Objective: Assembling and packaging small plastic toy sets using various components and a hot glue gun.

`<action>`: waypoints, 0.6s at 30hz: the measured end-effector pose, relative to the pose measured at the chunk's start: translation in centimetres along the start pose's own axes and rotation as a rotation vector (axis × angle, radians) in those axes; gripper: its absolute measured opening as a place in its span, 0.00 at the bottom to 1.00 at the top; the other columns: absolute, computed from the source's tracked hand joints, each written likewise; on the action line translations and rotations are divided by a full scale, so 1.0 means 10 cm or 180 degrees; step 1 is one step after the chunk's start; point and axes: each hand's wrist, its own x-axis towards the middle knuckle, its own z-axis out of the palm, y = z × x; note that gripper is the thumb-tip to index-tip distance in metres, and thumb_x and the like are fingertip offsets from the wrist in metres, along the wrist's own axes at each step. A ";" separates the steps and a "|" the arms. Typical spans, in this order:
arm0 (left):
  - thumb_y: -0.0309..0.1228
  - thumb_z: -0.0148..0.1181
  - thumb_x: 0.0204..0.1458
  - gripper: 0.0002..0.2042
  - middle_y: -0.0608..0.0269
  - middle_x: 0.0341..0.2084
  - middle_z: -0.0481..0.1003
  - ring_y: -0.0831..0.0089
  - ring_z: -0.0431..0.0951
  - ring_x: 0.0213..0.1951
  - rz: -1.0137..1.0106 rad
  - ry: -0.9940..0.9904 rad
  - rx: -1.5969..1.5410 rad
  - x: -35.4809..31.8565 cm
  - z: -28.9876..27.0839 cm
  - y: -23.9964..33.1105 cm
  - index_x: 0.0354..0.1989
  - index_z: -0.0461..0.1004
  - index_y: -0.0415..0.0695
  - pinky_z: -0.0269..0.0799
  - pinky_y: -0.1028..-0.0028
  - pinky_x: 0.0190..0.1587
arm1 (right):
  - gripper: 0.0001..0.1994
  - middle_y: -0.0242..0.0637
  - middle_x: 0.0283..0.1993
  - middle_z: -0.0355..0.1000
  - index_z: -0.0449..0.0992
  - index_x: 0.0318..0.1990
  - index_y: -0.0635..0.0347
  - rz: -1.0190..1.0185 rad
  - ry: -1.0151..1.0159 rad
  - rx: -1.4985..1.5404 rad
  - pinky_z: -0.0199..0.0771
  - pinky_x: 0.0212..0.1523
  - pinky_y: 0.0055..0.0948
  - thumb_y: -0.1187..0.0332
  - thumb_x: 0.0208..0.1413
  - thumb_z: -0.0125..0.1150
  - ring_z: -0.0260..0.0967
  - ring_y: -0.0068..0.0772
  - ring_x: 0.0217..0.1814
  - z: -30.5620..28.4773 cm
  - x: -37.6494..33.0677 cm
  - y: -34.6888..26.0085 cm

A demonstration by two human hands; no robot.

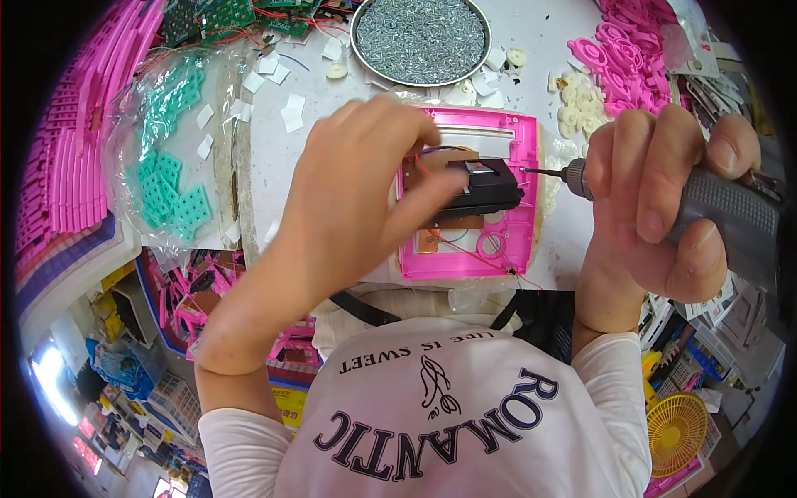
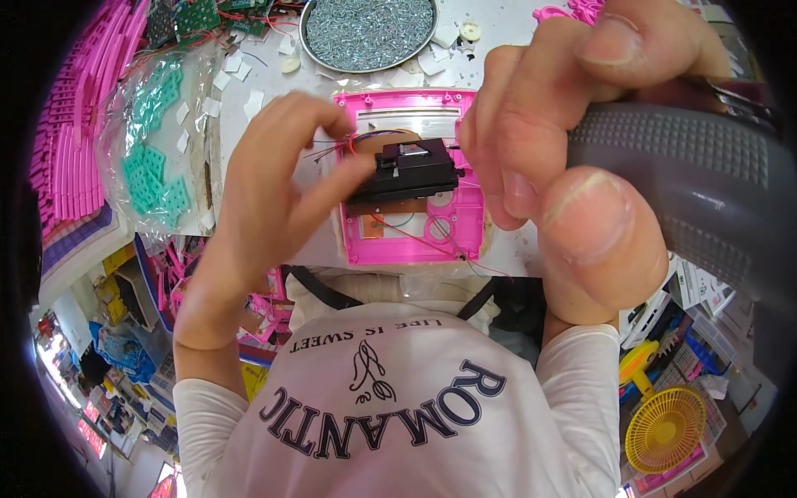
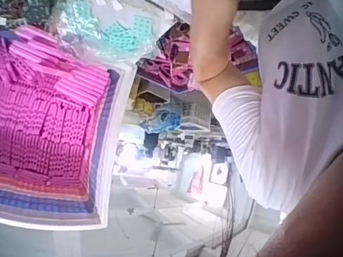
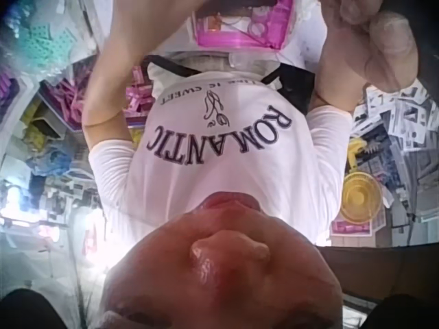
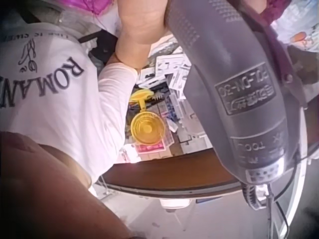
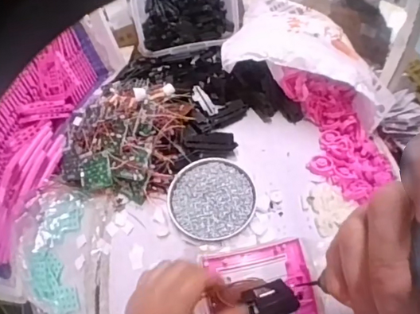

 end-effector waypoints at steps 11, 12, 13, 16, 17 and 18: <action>0.37 0.75 0.41 0.23 0.70 0.32 0.73 0.66 0.71 0.37 0.0092 0.0342 0.0444 -0.45 0.44 -0.07 0.48 0.76 0.52 0.52 0.61 0.46 | 0.32 0.27 0.32 0.67 0.57 0.71 0.47 -0.0181 0.0092 0.0041 0.61 0.29 0.26 0.58 0.61 0.61 0.60 0.23 0.27 0.32 0.16 0.25; 0.37 0.74 0.41 0.23 0.70 0.30 0.73 0.66 0.71 0.36 0.0055 0.0437 0.0440 -0.47 0.45 -0.11 0.49 0.76 0.53 0.52 0.61 0.46 | 0.31 0.28 0.32 0.67 0.58 0.70 0.48 -0.0190 0.0153 0.0160 0.61 0.28 0.26 0.58 0.61 0.61 0.60 0.23 0.27 0.38 0.18 0.34; 0.37 0.74 0.42 0.23 0.70 0.28 0.72 0.66 0.70 0.35 0.0098 0.0495 0.0378 -0.45 0.46 -0.12 0.49 0.76 0.53 0.52 0.61 0.45 | 0.30 0.28 0.32 0.67 0.58 0.70 0.48 -0.0190 0.0278 0.0190 0.60 0.27 0.26 0.59 0.61 0.61 0.60 0.24 0.26 0.44 0.17 0.37; 0.38 0.73 0.42 0.23 0.70 0.28 0.71 0.66 0.70 0.34 0.0124 0.0548 0.0319 -0.43 0.46 -0.13 0.49 0.76 0.54 0.51 0.61 0.45 | 0.27 0.28 0.31 0.67 0.60 0.65 0.49 -0.0138 0.0788 0.0142 0.60 0.26 0.26 0.60 0.62 0.62 0.60 0.24 0.25 0.66 0.14 0.40; 0.37 0.74 0.40 0.23 0.71 0.29 0.72 0.67 0.70 0.35 0.0136 0.0557 0.0366 -0.43 0.46 -0.13 0.48 0.76 0.53 0.52 0.61 0.45 | 0.25 0.29 0.30 0.67 0.61 0.63 0.49 -0.0084 0.0883 0.0095 0.60 0.25 0.25 0.60 0.62 0.62 0.60 0.24 0.25 0.71 0.15 0.39; 0.37 0.75 0.38 0.24 0.72 0.30 0.72 0.69 0.71 0.36 0.0139 0.0565 0.0416 -0.43 0.46 -0.13 0.46 0.75 0.52 0.53 0.61 0.46 | 0.24 0.29 0.30 0.68 0.62 0.62 0.50 0.0050 0.0681 -0.0051 0.61 0.25 0.26 0.60 0.62 0.63 0.60 0.23 0.25 0.64 0.20 0.35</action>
